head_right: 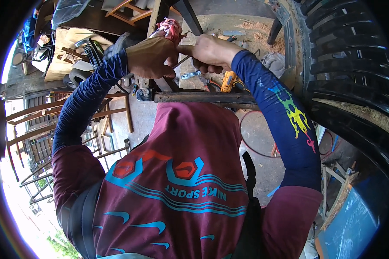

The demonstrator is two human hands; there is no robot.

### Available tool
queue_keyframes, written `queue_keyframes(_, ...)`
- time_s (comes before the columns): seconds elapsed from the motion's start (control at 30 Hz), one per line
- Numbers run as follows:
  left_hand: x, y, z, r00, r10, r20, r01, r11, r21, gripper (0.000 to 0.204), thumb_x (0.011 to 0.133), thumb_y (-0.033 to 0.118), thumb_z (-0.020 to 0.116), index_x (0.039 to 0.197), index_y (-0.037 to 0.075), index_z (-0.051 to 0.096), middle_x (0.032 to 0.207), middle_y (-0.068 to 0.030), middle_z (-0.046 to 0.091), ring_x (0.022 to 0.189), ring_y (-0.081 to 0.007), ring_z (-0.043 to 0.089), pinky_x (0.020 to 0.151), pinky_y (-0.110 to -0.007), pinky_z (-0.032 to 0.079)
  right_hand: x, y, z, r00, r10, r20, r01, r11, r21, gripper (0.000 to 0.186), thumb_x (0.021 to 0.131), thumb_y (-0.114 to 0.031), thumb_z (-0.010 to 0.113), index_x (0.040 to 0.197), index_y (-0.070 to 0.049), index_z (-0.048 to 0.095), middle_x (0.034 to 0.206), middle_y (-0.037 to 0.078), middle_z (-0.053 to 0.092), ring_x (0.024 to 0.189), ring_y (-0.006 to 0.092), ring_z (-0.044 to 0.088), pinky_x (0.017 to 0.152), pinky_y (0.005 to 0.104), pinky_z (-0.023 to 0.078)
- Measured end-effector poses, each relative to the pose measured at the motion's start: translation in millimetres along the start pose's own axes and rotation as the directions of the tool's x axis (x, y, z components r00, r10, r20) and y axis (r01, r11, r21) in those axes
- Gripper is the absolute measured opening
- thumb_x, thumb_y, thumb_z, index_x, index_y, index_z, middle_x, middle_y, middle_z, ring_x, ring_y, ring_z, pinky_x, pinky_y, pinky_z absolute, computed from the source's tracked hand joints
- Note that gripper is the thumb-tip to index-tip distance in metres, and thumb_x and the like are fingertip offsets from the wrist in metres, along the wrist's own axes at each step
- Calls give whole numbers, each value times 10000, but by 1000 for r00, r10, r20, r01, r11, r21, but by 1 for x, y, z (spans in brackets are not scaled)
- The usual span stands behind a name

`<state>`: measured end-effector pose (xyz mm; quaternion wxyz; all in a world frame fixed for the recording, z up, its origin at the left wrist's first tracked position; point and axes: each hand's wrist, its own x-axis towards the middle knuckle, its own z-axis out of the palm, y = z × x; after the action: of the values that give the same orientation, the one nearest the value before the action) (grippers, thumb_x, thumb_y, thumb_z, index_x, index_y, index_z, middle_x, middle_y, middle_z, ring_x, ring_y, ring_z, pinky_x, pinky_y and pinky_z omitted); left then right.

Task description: Repairing the wooden frame of a chair using manual tools.

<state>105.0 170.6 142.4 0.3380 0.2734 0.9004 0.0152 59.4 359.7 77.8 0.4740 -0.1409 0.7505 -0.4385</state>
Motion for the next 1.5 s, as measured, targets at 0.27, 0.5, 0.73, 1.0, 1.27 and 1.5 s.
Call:
queue_keyframes(0.27, -5, 6, 3, 997, 10, -80, -5, 998, 57, 248, 801, 240, 750, 864, 0, 763, 835, -185, 717, 856, -341, 694, 813, -443, 514, -11, -8, -4, 989, 145, 36, -147, 986, 83, 566, 966, -542, 669, 661, -74, 575, 556, 2, 509, 387, 69, 377, 347, 235, 255)
queue_keyframes(0.5, 0, -11, 7, 983, 115, -144, -109, 993, 55, 300, 799, 339, 739, 847, 48, 793, 734, -165, 716, 752, -312, 705, 751, -438, 521, -1, -3, -6, 976, 84, 202, -143, 943, 300, 472, 982, -430, 689, 691, -84, 552, 580, -13, 497, 435, 54, 388, 364, 239, 247)
queue_keyframes(0.73, -20, -33, -74, 914, 126, -385, -259, 913, -316, 233, 939, 243, 755, 1069, 50, 762, 1002, -81, 762, 925, -174, 728, 819, -307, 609, 14, 13, 2, 919, -394, -4, 393, 916, 82, 138, 990, -126, 688, 895, -25, 692, 673, -5, 608, 522, 36, 477, 464, 223, 387)
queue_keyframes(1.0, -109, -110, -30, 892, -15, -452, -244, 825, -509, 311, 959, 300, 716, 1148, 54, 735, 1073, -109, 763, 914, -181, 745, 816, -331, 638, -3, -4, -10, 953, -214, 215, 210, 977, 42, 136, 979, -90, 660, 886, 3, 692, 715, 50, 697, 549, 72, 606, 500, 248, 481)
queue_keyframes(1.27, -75, -74, 126, 948, -298, -109, -62, 164, -985, 941, 802, 490, 848, 1438, -105, 493, 1132, -191, 730, 961, -205, 713, 890, -356, 579, -6, -5, -21, 888, -325, 325, 274, 942, 192, 197, 1004, -82, 589, 1143, 52, 633, 809, 116, 726, 591, 94, 649, 509, 241, 508)
queue_keyframes(1.5, -72, -64, 149, 980, -44, -192, -195, -72, -978, 1277, 713, 391, 941, 1589, -91, 148, 1485, -264, 510, 1366, -323, 512, 1161, -436, 394, 28, -42, -31, 724, 217, 655, -183, 976, -120, 325, 1042, -222, 598, 1175, 74, 617, 816, 176, 741, 527, 177, 683, 453, 276, 517)
